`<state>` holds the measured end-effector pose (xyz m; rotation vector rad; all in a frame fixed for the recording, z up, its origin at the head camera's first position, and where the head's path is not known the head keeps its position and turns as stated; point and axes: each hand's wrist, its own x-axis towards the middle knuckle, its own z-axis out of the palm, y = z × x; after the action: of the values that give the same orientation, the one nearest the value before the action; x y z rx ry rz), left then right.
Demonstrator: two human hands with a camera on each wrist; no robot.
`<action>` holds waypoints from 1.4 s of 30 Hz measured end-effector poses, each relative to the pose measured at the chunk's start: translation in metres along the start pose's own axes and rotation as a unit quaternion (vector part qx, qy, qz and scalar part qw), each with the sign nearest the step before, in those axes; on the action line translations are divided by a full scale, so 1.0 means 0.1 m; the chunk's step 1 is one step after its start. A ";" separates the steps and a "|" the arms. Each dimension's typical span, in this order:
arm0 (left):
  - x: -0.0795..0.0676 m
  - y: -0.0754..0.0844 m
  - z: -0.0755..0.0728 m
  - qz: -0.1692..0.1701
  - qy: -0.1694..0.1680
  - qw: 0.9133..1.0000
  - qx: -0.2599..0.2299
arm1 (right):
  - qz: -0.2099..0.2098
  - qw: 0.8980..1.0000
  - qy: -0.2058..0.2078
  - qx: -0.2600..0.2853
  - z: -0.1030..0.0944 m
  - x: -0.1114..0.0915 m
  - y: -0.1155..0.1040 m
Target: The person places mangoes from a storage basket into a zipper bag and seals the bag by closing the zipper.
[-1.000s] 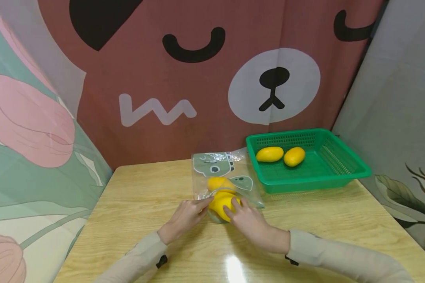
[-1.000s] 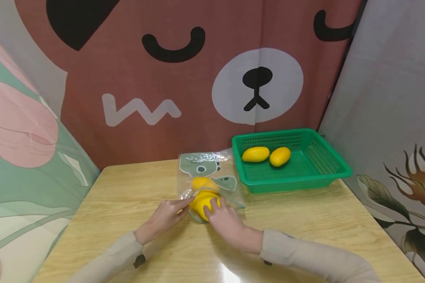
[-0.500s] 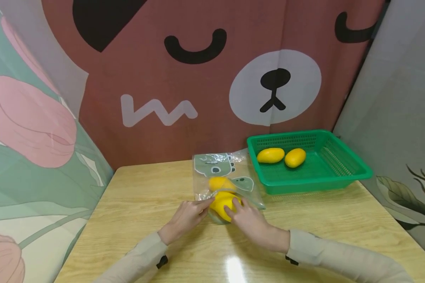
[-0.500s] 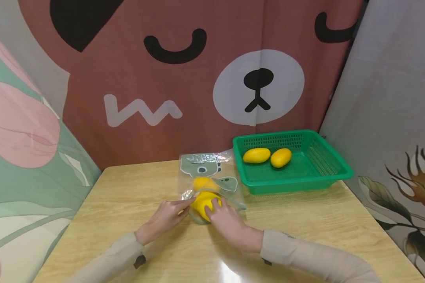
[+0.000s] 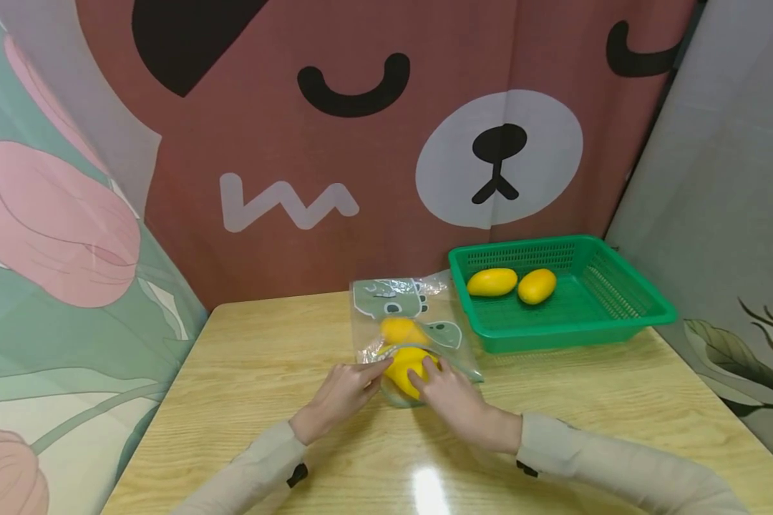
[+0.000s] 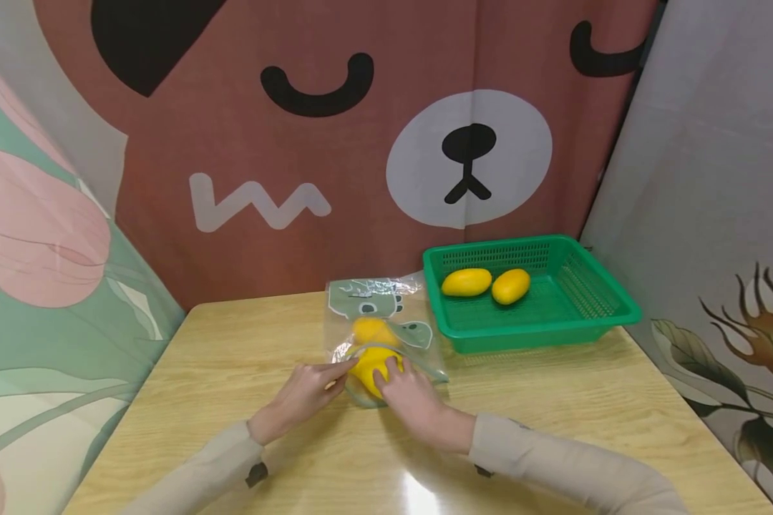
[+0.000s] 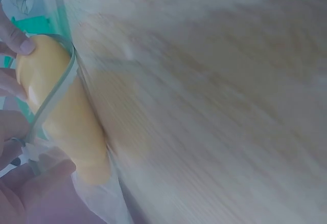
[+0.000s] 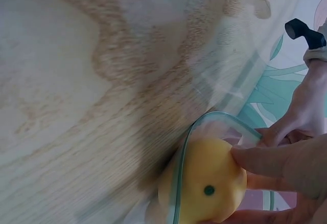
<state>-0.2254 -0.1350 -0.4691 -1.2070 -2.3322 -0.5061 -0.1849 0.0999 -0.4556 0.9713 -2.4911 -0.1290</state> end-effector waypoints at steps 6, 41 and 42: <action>-0.01 -0.01 0.02 0.005 0.006 1.000 -0.006 | 0.007 0.999 0.014 -0.036 0.02 -0.03 -0.03; -0.06 -0.04 0.00 0.006 0.014 1.000 -0.003 | 0.003 0.996 0.043 -0.080 0.00 -0.06 -0.07; -0.06 -0.04 -0.01 0.006 0.014 1.000 -0.004 | 0.002 0.996 0.038 -0.082 -0.01 -0.06 -0.08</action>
<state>-0.2250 -0.1414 -0.4725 -1.2087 -2.2997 -0.5249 -0.1755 0.0980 -0.4588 0.8858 -2.3719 -0.2847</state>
